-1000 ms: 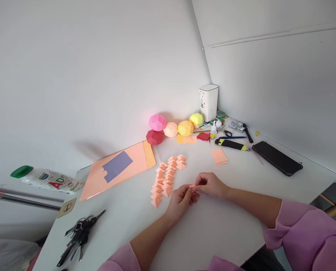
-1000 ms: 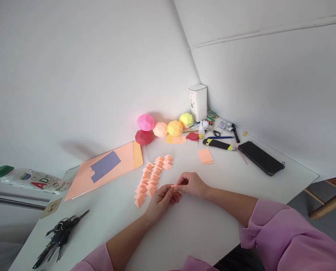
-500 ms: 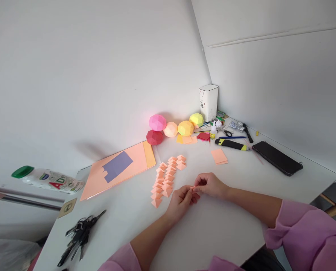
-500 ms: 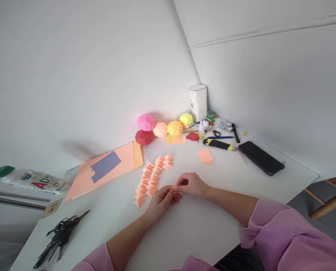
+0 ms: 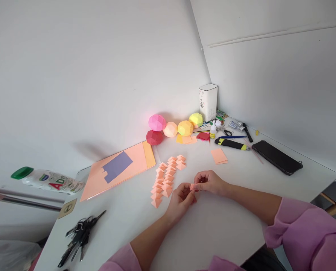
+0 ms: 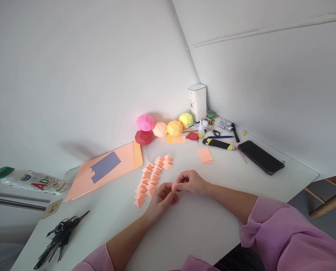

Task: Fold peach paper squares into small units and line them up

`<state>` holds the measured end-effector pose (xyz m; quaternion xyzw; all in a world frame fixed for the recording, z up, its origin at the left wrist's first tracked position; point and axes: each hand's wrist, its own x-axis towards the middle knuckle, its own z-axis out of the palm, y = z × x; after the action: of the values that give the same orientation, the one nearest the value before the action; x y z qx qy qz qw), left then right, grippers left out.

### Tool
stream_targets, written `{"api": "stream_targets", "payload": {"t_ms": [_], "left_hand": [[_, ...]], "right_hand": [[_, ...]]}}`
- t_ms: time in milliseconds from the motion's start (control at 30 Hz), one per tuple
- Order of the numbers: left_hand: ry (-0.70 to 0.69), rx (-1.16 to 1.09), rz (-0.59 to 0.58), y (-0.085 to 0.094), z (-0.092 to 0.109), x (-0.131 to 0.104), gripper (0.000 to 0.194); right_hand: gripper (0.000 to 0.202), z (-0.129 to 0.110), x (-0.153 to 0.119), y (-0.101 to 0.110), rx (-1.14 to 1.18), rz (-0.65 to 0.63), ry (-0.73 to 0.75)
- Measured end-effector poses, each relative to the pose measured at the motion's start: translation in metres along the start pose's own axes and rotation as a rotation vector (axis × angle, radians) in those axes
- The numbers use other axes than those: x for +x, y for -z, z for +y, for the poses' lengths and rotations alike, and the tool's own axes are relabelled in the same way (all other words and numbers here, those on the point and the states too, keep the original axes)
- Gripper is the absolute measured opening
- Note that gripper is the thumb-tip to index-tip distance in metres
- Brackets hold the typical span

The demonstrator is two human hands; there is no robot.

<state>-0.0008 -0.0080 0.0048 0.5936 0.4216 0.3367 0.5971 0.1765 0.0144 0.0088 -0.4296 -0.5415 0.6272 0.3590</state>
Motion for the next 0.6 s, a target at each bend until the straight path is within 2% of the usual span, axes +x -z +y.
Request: {"api": "stream_targets", "payload": {"t_ms": [267, 600], "left_hand": [[0.003, -0.032, -0.020, -0.0007, -0.0041, 0.0005, 0.030], [0.031, 0.071, -0.034, -0.0009, 0.0022, 0.0002, 0.032]], "right_hand": [[0.031, 0.0023, -0.0001, 0.0008, -0.002, -0.039, -0.018], [0.032, 0.0022, -0.0003, -0.0003, -0.022, -0.033, -0.035]]}}
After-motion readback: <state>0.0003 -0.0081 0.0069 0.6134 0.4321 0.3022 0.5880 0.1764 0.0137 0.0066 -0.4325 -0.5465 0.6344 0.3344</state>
